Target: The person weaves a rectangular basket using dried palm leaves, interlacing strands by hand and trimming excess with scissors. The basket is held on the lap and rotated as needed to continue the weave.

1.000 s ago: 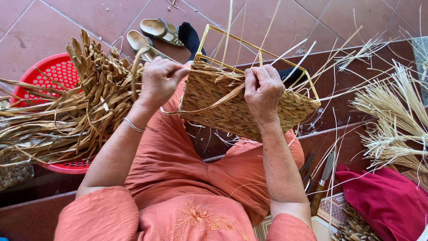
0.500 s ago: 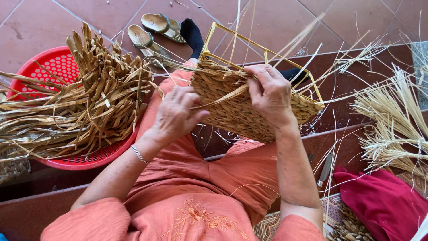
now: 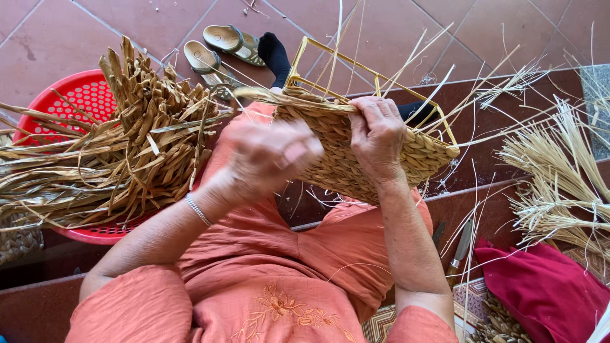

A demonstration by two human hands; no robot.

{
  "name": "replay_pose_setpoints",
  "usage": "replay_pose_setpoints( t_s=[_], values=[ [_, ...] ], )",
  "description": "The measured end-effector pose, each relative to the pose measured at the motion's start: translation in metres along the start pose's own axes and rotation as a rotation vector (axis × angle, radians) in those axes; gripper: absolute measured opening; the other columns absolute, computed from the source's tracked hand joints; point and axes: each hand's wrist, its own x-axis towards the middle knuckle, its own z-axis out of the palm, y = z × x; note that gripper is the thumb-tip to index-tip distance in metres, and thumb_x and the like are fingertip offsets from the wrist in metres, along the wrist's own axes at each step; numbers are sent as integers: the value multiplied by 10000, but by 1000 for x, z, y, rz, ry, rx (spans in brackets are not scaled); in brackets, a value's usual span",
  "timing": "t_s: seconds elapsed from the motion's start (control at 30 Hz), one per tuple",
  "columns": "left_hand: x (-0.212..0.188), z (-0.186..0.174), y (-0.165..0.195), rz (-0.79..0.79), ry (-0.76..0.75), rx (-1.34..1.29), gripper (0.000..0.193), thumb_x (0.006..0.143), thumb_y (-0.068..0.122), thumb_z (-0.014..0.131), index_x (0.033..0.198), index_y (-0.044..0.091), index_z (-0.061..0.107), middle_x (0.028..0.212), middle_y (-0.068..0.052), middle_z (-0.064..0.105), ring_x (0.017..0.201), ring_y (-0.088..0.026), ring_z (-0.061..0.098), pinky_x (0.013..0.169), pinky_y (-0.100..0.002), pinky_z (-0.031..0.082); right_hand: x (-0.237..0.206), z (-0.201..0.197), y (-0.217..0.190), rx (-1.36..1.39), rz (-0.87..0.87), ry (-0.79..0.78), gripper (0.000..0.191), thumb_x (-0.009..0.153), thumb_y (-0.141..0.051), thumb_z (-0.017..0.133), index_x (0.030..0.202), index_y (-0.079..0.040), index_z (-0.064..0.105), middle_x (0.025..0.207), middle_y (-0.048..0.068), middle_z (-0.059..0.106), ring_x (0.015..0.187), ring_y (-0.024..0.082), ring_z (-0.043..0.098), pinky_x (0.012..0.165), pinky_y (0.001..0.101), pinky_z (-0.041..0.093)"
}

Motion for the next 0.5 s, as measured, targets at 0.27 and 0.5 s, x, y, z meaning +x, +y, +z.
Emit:
replay_pose_setpoints(
  t_s=[0.27,0.5],
  values=[
    [74,71,-27,-170,-81,115,577,908,116,687,1444,-20,524,1006,-170,663,901,-301,641,762,-417,508,3,-10,4,105,100,-118,149,924,9,732,1067,-29,719,1049,116,714,997,293,674,895,398,538],
    [82,85,-40,-279,184,-590,184,1076,199,671,1049,18,643,845,-131,654,690,-203,610,620,-363,505,6,-9,4,108,73,-96,145,956,12,739,1089,-24,697,1050,113,675,955,276,647,835,385,527]
  ],
)
